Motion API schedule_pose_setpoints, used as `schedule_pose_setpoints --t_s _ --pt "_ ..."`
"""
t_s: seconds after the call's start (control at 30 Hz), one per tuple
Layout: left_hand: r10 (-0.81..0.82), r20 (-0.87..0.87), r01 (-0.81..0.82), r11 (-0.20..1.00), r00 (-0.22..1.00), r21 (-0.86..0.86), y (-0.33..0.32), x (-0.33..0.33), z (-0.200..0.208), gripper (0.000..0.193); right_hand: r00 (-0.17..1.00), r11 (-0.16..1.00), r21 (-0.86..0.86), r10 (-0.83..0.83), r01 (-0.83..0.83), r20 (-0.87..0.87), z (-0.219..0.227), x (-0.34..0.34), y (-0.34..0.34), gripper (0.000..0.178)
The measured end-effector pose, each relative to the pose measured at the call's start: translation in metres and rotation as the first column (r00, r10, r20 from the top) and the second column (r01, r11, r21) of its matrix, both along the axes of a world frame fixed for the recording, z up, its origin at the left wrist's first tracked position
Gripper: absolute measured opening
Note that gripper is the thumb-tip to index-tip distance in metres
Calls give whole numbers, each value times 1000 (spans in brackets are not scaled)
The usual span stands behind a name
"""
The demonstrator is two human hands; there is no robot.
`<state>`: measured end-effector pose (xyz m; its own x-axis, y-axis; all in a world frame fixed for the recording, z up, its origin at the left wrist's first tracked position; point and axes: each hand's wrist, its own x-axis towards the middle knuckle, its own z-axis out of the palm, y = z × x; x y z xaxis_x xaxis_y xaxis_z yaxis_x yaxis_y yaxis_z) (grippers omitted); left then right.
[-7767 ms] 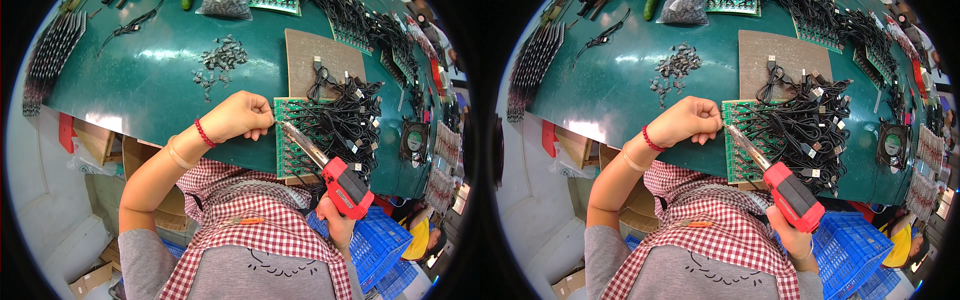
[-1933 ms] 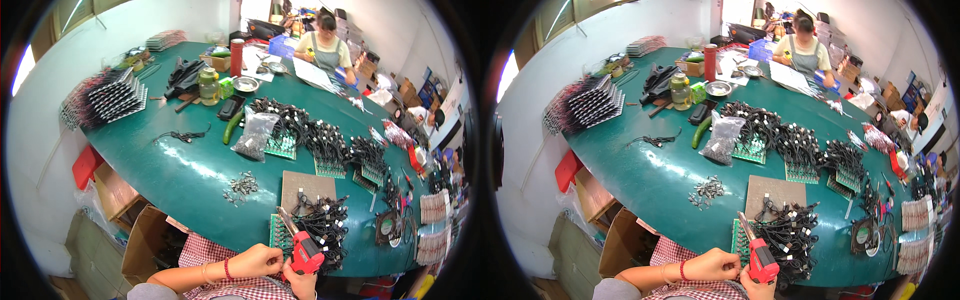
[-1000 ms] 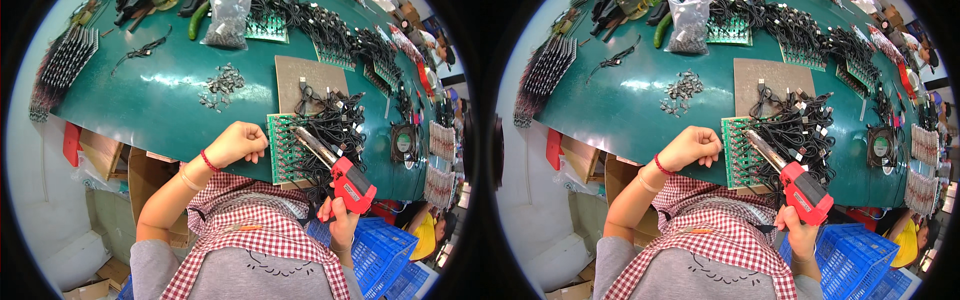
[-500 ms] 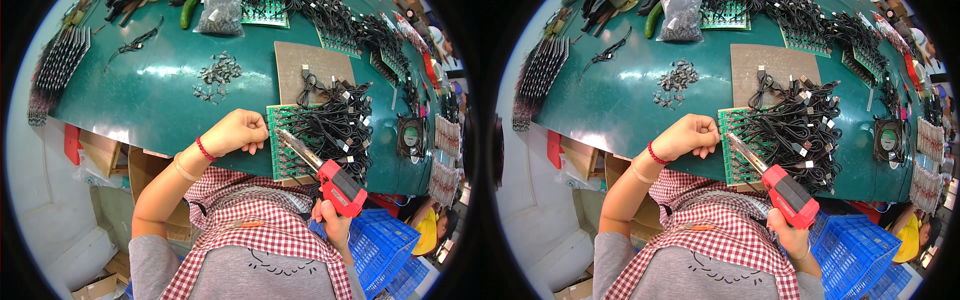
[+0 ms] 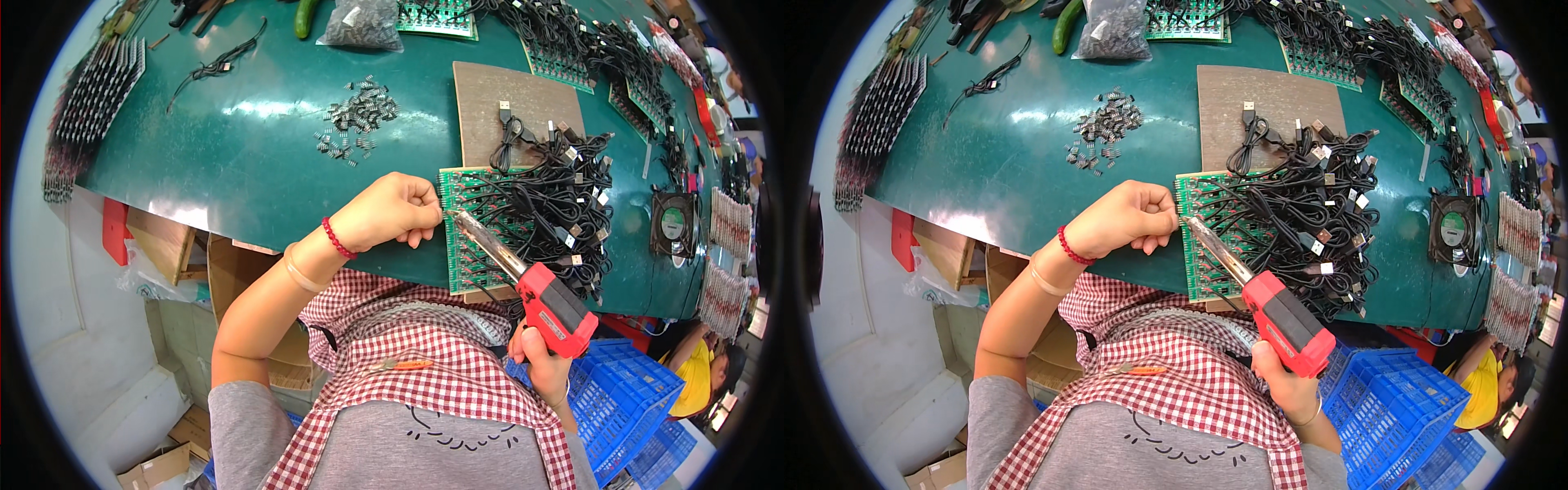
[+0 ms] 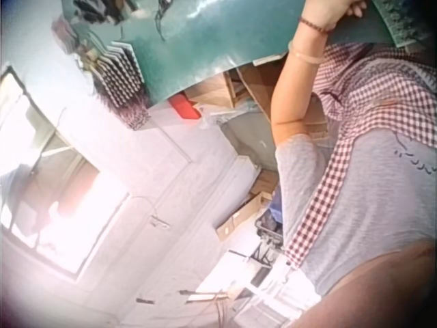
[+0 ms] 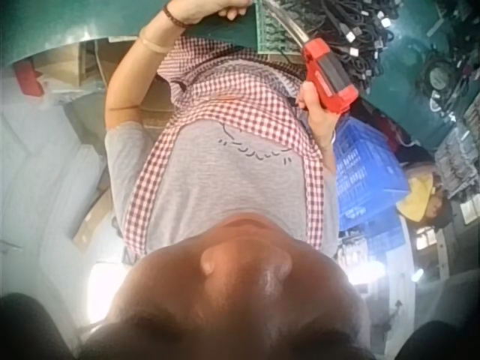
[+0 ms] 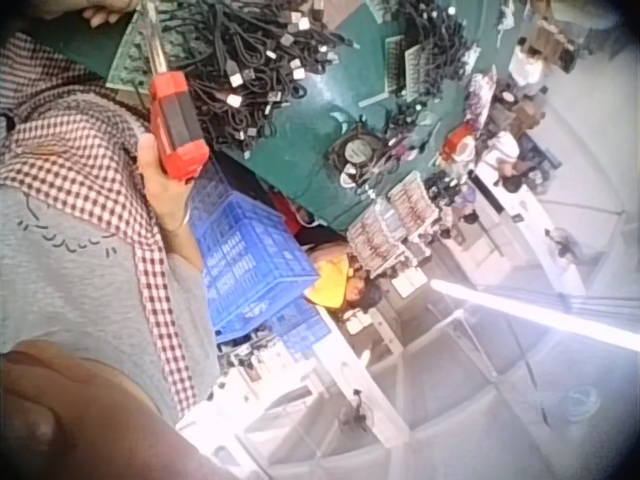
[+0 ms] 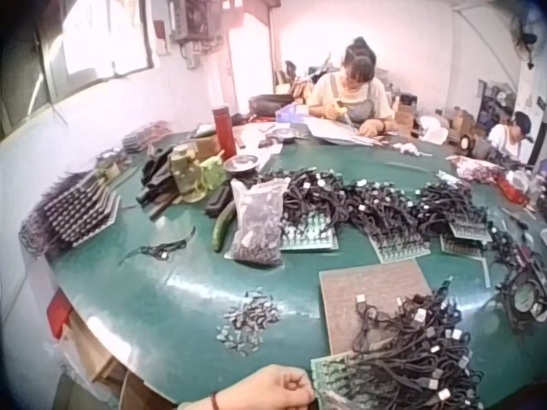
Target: The person solders electronic components onto a circuit board using a soldering gun, replaces the circuit board with another one from the table, and solders more components onto it.
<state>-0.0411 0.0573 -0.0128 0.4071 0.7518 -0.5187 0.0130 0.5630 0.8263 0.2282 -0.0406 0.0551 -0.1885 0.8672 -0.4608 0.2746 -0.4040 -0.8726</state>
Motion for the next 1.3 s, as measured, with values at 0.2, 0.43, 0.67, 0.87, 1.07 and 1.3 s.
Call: schedule_pose_setpoints --t_s 0.2,0.43,0.67,0.87,1.07,1.3 --pt "7 -1 -7 1000 1000 5 0 0 1 10 999 999 39 5 -3 -38 -3 4 -6 20" --pt "17 -12 -17 1000 1000 5 -1 0 1 10 998 998 19 -53 54 -41 -2 0 -4 25" --pt "14 -11 -14 1000 1000 10 -1 2 0 10 999 999 16 -52 52 -17 -1 -1 -6 21" --pt "22 -15 -22 1000 1000 7 -2 1 0 9 998 999 -6 -53 53 -22 -1 -2 -7 30" --pt "16 -17 -15 1000 1000 19 -1 1 0 9 998 999 2 -51 51 -32 -5 3 -9 31" --pt "21 -15 -21 1000 1000 23 -2 2 -2 9 984 991 20 -126 130 -129 -4 2 -12 29"
